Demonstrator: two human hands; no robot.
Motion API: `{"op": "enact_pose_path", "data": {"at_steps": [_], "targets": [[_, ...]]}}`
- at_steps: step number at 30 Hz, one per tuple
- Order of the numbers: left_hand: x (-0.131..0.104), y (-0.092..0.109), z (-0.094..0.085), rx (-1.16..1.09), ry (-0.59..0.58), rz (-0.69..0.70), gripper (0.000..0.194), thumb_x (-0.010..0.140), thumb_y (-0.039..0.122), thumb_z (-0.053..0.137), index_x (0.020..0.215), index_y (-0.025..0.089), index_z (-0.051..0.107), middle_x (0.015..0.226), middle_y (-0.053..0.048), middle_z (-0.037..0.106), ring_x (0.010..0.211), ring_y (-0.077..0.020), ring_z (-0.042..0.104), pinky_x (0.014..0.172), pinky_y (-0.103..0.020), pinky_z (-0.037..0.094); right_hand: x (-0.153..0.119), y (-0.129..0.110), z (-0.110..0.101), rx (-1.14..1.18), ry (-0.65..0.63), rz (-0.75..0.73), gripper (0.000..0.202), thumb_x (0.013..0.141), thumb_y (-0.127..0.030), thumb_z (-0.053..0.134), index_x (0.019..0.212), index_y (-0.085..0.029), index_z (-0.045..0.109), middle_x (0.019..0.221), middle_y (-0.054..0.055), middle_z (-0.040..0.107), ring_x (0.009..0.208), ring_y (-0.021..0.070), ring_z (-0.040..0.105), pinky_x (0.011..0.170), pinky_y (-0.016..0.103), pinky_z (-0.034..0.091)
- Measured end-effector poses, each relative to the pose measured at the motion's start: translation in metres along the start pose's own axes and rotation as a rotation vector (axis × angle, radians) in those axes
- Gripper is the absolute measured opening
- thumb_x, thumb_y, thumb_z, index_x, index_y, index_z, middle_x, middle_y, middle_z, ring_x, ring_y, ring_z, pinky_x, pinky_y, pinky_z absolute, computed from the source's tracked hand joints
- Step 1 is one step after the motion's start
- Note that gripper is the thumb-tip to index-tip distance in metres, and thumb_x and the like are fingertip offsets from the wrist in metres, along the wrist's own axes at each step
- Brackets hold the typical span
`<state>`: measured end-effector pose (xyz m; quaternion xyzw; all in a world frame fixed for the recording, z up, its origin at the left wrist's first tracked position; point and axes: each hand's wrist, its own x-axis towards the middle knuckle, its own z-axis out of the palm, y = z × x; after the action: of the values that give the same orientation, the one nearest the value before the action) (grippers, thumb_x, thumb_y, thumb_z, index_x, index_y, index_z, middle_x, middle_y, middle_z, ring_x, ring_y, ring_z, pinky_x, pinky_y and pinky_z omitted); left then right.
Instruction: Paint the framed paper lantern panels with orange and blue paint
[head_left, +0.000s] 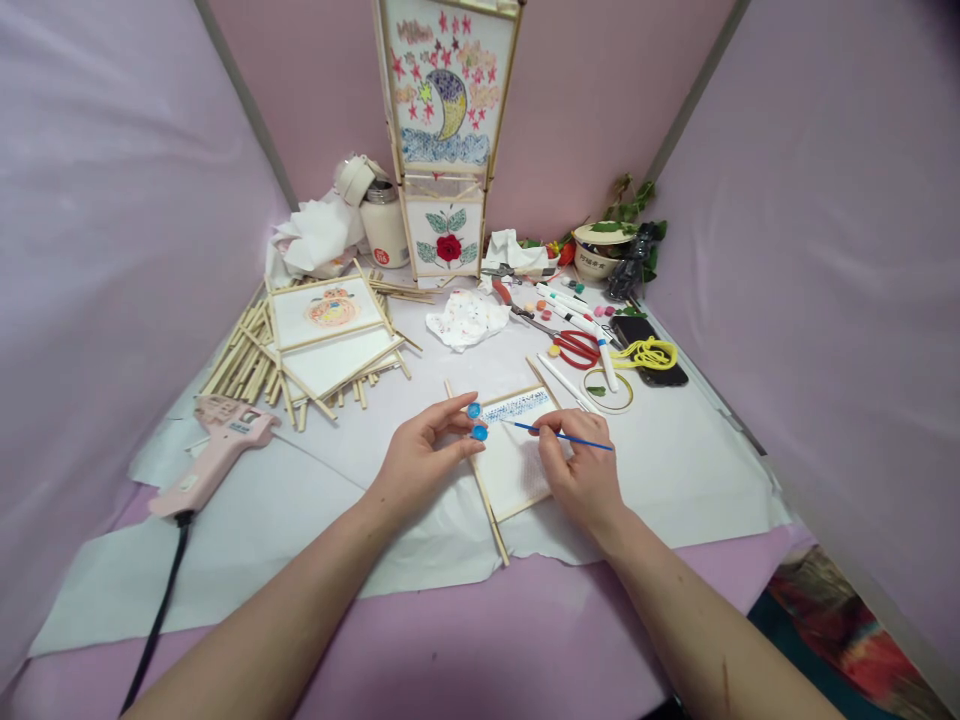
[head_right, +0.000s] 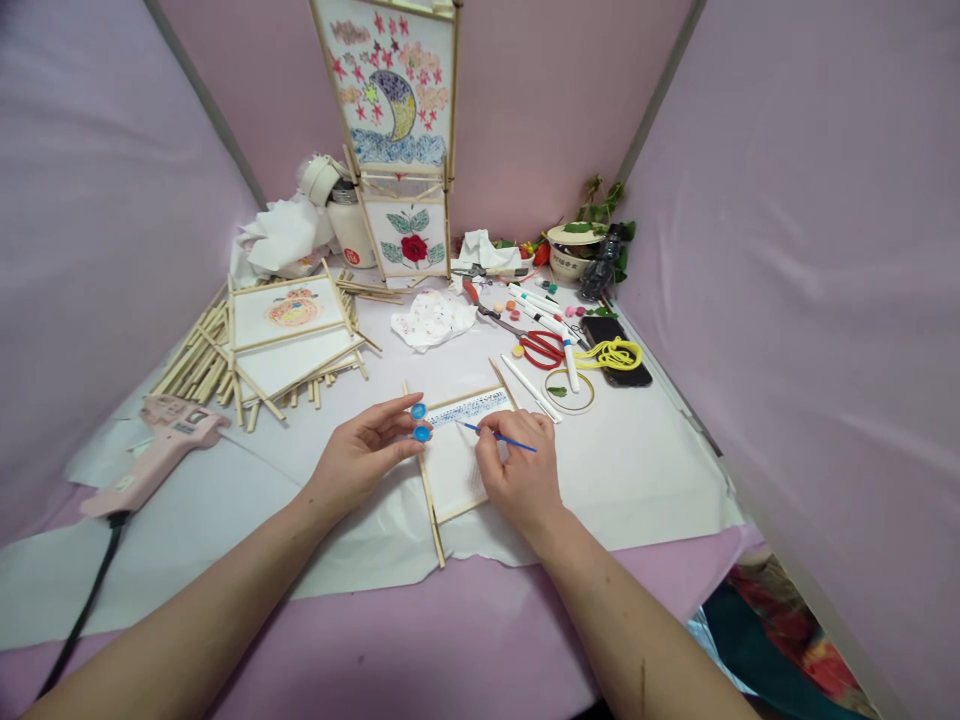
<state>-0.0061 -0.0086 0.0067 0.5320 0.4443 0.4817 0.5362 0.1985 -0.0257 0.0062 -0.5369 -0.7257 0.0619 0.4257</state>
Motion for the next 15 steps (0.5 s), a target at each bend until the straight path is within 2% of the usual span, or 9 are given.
{"op": "enact_pose_path", "data": {"at_steps": [11,15], "targets": [[0.0001,-0.0014,-0.0011,-0.004,-0.015,-0.002,0.051,0.070,0.017,0.079,0.119,0.023,0.068,0.090,-0.002,0.071,0.092,-0.0204,0.067,0.095,-0.039,0.049,0.0010,0.0032,0.0012,-0.074,0.045,0.015,0.013,0.089,-0.016,0.048,0.083,-0.021,0.059,0.080,0.000,0.069,0.077,0.0172,0.061,0.083,0.037,0.035],[-0.0001,-0.0007,-0.0005,-0.007,-0.004,-0.001,0.051,0.069,0.016,0.079,0.119,0.022,0.068,0.089,-0.002,0.071,0.093,-0.0211,0.067,0.095,-0.039,0.050,0.0001,0.0006,0.0013,-0.045,0.006,0.010,0.013,0.088,-0.017,0.048,0.082,-0.022,0.058,0.079,0.000,0.069,0.077,0.0171,0.061,0.082,0.037,0.035]]}}
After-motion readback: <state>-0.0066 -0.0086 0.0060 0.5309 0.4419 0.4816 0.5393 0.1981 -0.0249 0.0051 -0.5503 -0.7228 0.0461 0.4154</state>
